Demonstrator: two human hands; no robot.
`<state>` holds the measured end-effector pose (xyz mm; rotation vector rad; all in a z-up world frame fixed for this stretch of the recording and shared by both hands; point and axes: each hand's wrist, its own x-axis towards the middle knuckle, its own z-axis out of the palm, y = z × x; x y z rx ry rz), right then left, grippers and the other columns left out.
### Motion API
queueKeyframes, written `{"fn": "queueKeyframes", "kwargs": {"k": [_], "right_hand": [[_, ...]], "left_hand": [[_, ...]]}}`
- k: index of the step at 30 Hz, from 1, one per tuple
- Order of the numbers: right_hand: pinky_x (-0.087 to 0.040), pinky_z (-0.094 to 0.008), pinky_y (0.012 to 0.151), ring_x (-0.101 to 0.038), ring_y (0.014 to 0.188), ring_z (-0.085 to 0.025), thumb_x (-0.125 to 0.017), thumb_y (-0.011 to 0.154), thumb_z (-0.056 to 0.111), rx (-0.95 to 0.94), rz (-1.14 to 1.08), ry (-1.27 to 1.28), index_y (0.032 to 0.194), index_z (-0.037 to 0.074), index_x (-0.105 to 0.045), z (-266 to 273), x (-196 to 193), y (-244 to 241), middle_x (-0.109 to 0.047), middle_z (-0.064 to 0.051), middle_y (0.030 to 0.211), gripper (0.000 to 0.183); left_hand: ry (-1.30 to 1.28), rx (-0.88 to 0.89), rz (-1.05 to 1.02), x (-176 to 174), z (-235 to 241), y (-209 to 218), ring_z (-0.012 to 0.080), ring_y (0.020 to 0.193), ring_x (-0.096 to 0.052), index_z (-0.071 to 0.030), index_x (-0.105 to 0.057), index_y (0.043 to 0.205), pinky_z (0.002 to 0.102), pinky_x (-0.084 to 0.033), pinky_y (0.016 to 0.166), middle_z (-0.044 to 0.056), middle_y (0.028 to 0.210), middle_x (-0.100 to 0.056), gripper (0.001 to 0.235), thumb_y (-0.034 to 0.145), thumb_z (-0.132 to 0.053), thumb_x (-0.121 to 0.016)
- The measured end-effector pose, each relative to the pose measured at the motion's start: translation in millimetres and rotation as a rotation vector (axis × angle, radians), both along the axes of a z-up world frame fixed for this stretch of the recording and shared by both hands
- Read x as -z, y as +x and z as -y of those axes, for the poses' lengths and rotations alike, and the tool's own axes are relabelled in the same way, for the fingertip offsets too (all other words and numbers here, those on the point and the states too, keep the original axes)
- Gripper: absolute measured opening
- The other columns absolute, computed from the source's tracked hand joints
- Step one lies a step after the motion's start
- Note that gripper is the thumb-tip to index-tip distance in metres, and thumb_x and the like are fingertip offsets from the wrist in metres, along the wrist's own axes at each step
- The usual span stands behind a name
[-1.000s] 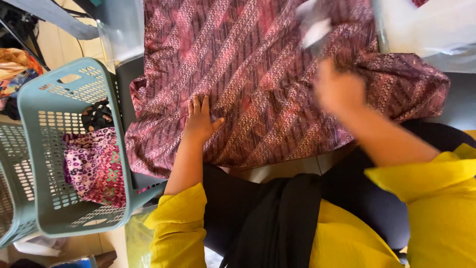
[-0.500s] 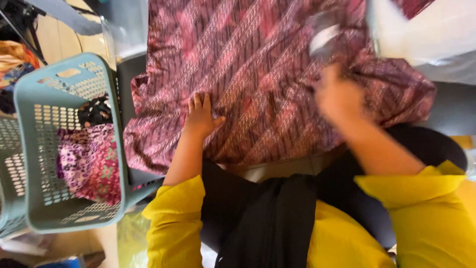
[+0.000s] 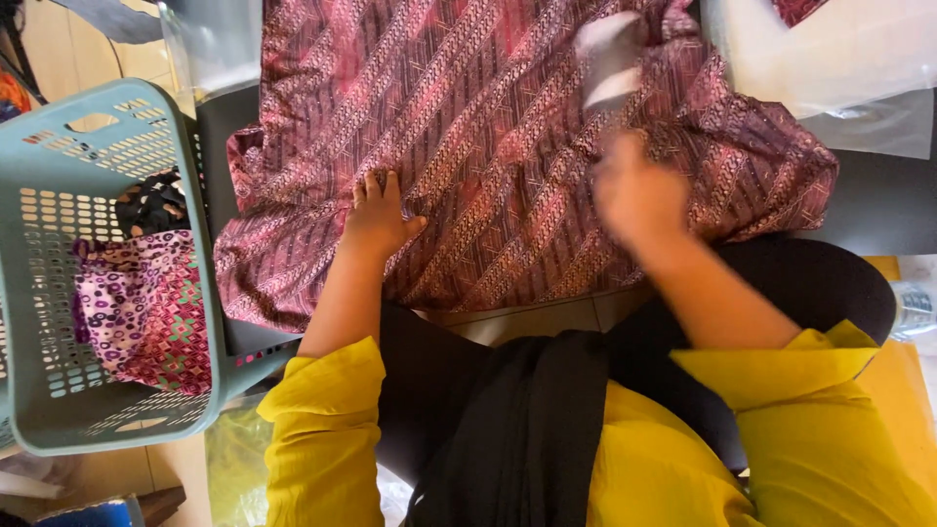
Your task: The person uses a lint brush to remove lint from a patterned dress laid on a black table. The person repeatedly brushes the dress, folds and unfolds sections, and repositions the garment to access different areas. A laundry basket with other clothes is visible nearby.
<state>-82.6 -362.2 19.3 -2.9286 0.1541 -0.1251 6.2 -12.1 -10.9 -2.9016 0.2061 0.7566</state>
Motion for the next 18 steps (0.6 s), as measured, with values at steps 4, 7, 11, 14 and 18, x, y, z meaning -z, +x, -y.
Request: {"fn": "queueKeyframes", "kwargs": {"k": [4, 7, 11, 14, 18], "right_hand": [[-0.05, -0.03, 0.045, -0.065, 0.047, -0.02, -0.05, 0.106, 0.032, -0.484, 0.072, 0.124, 0.135, 0.026, -0.055, -58, 40, -39, -0.064, -0.004, 0.059, 0.031], [-0.048, -0.035, 0.043, -0.064, 0.048, -0.024, -0.049, 0.108, 0.031, -0.301, -0.009, 0.119, 0.133, 0.022, -0.05, -40, 35, -29, -0.063, -0.006, 0.062, 0.027], [-0.047, -0.041, 0.041, -0.061, 0.048, -0.029, -0.046, 0.111, 0.029, -0.045, -0.112, 0.088, 0.13, 0.015, -0.042, 23, 33, 8, -0.063, -0.008, 0.067, 0.024], [-0.045, -0.048, 0.039, -0.059, 0.048, -0.034, -0.044, 0.114, 0.027, 0.223, -0.206, 0.051, 0.127, 0.008, -0.034, 20, 17, 9, -0.062, -0.011, 0.072, 0.025], [-0.054, -0.039, 0.051, -0.069, 0.052, -0.03, -0.057, 0.102, 0.035, -0.272, 0.02, 0.109, 0.121, 0.015, -0.055, -41, 13, -26, -0.065, -0.009, 0.057, 0.028]], "left_hand": [[-0.011, -0.026, -0.043, 4, -1, 4, 0.0474, 0.152, -0.029, -0.011, -0.02, 0.166, 0.063, -0.045, 0.108, 0.028, 0.167, -0.022, 0.103, 0.091, -0.068, -0.06], [-0.059, -0.053, -0.077, -21, 3, 0, 0.0474, 0.152, -0.027, -0.011, -0.023, 0.166, 0.067, -0.042, 0.108, 0.028, 0.168, -0.021, 0.097, 0.093, -0.064, -0.06], [-0.143, -0.068, -0.145, -75, 5, -8, 0.0452, 0.153, -0.027, -0.013, -0.03, 0.164, 0.069, -0.039, 0.109, 0.025, 0.168, -0.023, 0.087, 0.097, -0.06, -0.059], [-0.256, -0.299, -0.354, -121, 1, -12, 0.0332, 0.158, -0.009, -0.02, -0.019, 0.164, 0.062, -0.018, 0.124, 0.006, 0.174, -0.001, 0.08, 0.098, -0.053, -0.052], [-0.422, -0.269, -0.071, -135, -37, -19, 0.0494, 0.145, -0.038, -0.001, -0.047, 0.152, 0.061, -0.034, 0.117, 0.031, 0.159, -0.039, 0.076, 0.098, -0.052, -0.061]]}}
